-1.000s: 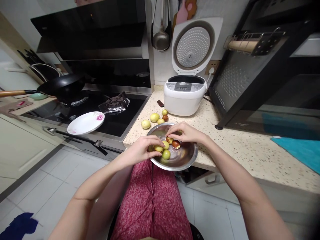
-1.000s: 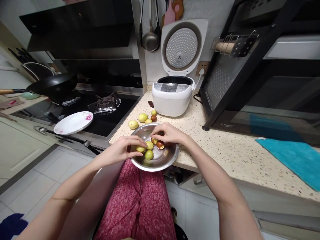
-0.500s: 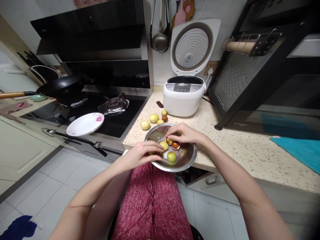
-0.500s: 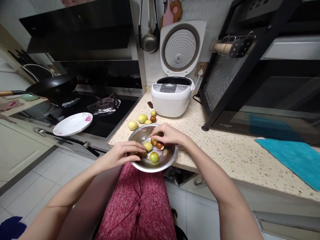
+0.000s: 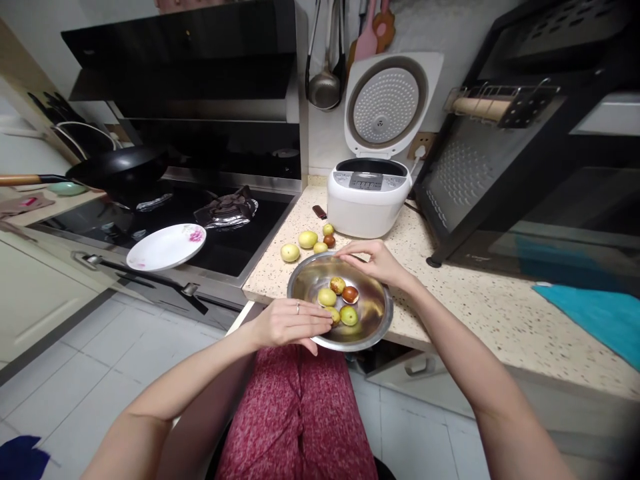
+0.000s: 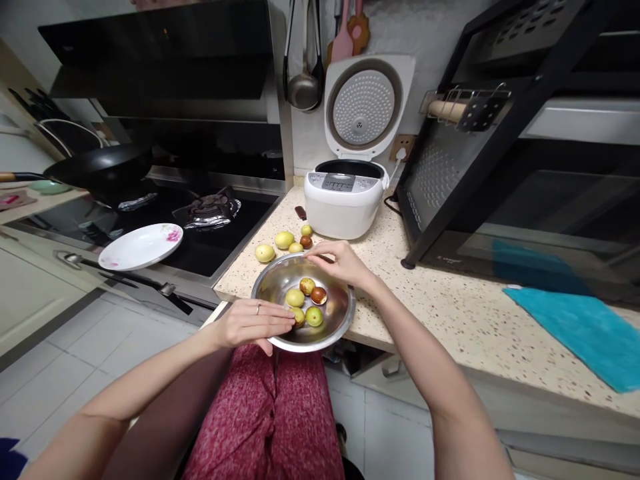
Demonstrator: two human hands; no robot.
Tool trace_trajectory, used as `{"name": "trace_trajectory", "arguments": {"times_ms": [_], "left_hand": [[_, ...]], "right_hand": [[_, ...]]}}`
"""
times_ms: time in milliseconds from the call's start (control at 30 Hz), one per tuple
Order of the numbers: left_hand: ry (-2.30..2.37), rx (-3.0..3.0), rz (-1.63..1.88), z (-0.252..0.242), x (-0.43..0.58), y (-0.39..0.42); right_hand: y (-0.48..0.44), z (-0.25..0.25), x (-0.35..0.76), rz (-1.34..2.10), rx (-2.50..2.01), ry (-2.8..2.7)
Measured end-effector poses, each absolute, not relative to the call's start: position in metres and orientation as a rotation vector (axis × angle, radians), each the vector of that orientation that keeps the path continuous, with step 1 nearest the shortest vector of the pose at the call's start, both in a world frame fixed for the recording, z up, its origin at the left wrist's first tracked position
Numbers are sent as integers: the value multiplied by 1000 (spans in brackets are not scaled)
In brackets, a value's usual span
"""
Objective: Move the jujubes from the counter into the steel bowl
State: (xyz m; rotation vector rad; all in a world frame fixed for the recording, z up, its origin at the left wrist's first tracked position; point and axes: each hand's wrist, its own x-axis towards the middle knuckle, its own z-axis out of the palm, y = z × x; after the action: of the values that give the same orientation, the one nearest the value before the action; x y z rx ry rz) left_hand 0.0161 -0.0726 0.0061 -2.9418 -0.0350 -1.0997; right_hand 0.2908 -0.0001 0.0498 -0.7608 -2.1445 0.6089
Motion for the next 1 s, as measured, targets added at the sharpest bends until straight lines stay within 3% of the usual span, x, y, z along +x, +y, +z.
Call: {"name": "trace_trajectory", "arguments": {"times_ms": [300, 700, 1000], "left_hand": [[-23, -2950, -943, 0, 15, -90], [257, -2861, -1109, -12, 45, -120], [302, -2763, -1218, -15, 42, -122]], "right_hand": [[9, 42, 294, 497, -874, -2065], [19, 31, 294, 485, -976, -2056], [22, 31, 297, 670, -945, -2239]]}}
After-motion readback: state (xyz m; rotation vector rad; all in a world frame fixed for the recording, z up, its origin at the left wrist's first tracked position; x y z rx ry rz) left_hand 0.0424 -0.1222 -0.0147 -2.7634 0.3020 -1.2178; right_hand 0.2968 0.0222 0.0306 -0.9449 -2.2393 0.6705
